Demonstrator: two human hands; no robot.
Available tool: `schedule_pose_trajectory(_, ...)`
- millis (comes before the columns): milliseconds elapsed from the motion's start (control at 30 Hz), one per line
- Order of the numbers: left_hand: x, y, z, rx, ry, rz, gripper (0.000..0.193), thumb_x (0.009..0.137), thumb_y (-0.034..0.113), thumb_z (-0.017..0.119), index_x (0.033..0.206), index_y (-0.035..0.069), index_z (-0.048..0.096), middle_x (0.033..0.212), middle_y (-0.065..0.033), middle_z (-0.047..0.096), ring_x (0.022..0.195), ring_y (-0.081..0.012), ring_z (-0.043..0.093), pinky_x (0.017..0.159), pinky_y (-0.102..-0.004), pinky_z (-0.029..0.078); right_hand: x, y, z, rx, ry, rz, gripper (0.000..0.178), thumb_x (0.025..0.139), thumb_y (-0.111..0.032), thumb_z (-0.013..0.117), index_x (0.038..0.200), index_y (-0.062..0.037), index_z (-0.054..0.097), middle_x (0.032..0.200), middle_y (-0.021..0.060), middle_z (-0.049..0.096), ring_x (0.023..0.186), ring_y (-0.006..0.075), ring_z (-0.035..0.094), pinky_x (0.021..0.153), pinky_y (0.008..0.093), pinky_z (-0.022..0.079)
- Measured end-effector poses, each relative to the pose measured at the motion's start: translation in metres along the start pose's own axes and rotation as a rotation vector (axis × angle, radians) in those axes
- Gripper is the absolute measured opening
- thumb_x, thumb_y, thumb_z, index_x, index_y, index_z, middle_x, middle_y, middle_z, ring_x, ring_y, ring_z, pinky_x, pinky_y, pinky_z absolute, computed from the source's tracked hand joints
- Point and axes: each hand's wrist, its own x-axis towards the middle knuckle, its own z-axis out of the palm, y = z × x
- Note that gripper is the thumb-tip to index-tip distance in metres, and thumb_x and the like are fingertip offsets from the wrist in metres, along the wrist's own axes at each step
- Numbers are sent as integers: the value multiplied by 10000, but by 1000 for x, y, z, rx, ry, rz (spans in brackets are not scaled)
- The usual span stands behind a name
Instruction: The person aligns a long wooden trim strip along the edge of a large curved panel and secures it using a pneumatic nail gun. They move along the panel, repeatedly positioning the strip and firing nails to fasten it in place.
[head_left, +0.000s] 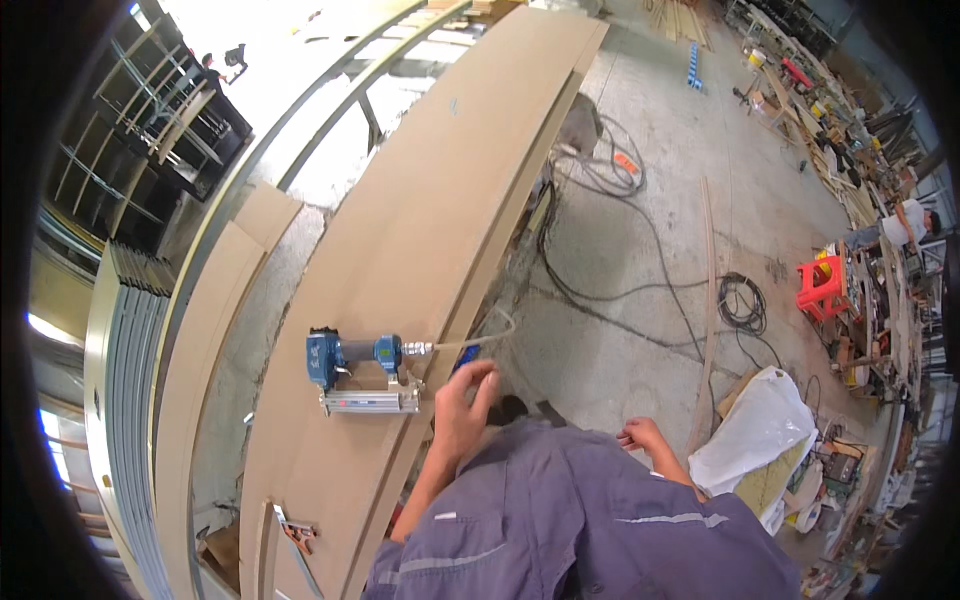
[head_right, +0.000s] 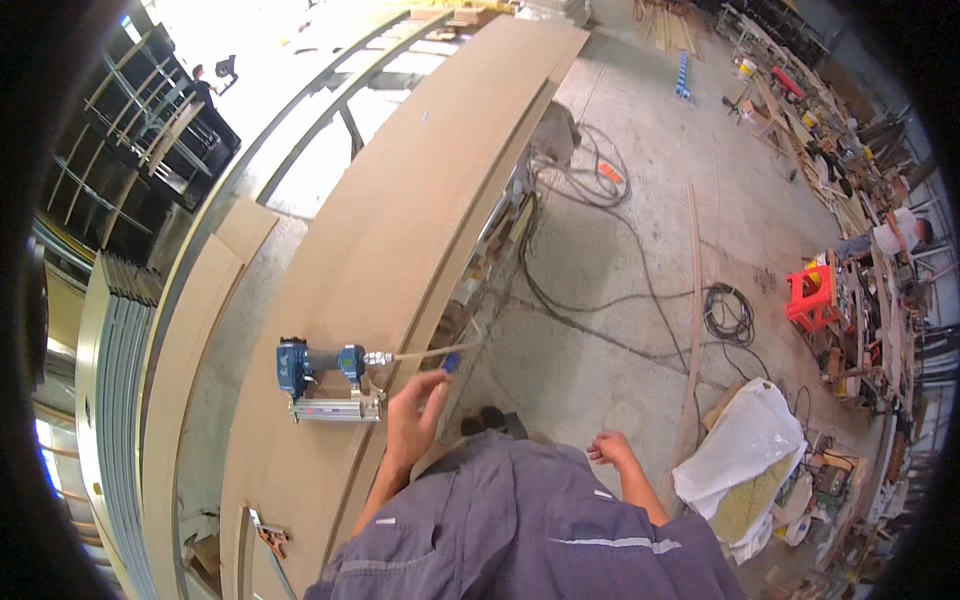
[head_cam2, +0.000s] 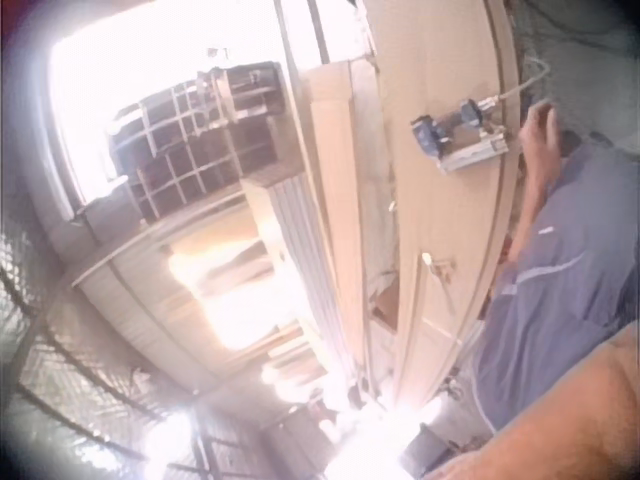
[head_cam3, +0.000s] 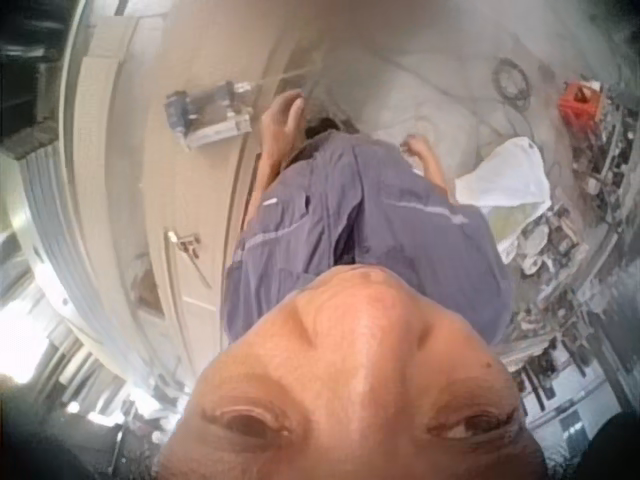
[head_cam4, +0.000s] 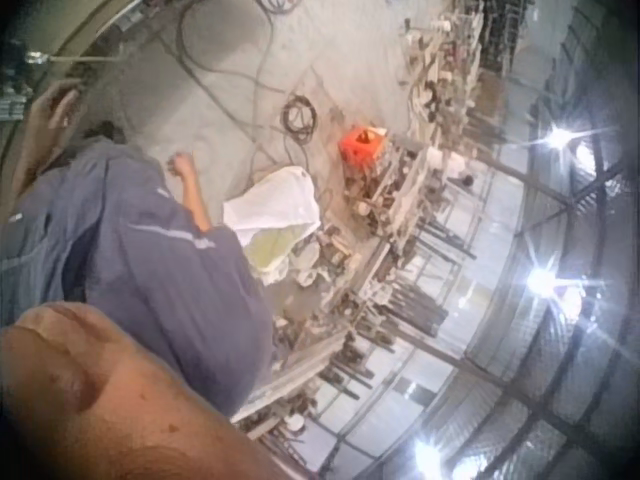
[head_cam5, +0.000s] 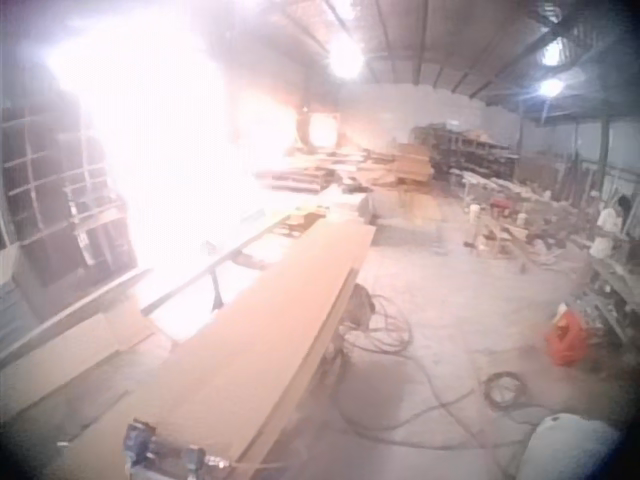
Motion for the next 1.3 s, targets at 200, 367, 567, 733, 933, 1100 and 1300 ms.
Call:
schedule_pose_trajectory(200, 28, -9, -20, 10, -16, 51, 246, 984, 150, 681, 1150, -31, 682, 1033, -173, 755, 967, -248, 741, 857, -352, 563, -40, 16, 21, -204, -39, -151, 130, 860, -100, 623, 871, 8, 695, 762, 100, 699, 631, 198, 683, 538, 343, 566)
schedule_pose_trajectory(367, 9, -17, -45, 3, 23, -81, 225, 1003, 138, 660, 1143, -33, 696, 1008, -132, 760, 927, -178, 714, 828, -310, 554, -17, -2, 48, -227, -63, -101, 202, 892, -125, 610, 996, 24, 698, 839, 126, 726, 709, 196, 703, 560, 335, 550)
schedule_pose_trajectory(567, -43, -47, -94, -236, 499, -323, 199, 1030, 176, 655, 1076, -14, 691, 858, -55, 719, 792, -107, 662, 704, -276, 539, -9, -77, 62, 25, -119, -49, 504, 945, -146, 604, 1394, 72, 530, 1068, 188, 753, 812, 223, 735, 623, 320, 584)
schedule_pose_trajectory(733, -68, -103, -128, -170, 689, -530, 310, 1034, 267, 653, 1130, -23, 601, 939, -96, 702, 757, -133, 682, 604, -241, 527, 0, -102, 54, 10, -110, -41, 457, 934, -133, 607, 1347, 59, 570, 1045, 180, 754, 778, 211, 730, 625, 316, 588)
schedule_pose_trajectory(933, -35, -119, -122, -229, 781, -624, 344, 1013, 343, 671, 1085, 17, 589, 929, -83, 693, 725, -159, 703, 505, -236, 487, 31, -99, 27, -83, -142, -32, 401, 913, -137, 618, 1274, 37, 632, 1022, 151, 759, 754, 189, 724, 606, 307, 568)
schedule_pose_trajectory(1100, -20, -142, -118, -326, 937, -640, 290, 987, 329, 704, 1016, 56, 612, 834, -36, 677, 643, -128, 652, 458, -249, 450, 65, -126, -25, -40, -169, -44, 395, 923, -140, 611, 1280, 27, 626, 1035, 146, 759, 772, 192, 730, 613, 311, 578)
schedule_pose_trajectory(1300, 5, -128, -103, -272, 1082, -580, 353, 948, 261, 758, 1120, -24, 642, 972, -106, 692, 770, -240, 701, 635, -429, 609, 108, -116, -93, -1, -137, -33, 343, 960, -166, 582, 1259, -3, 626, 1062, 141, 758, 802, 186, 735, 626, 310, 598)
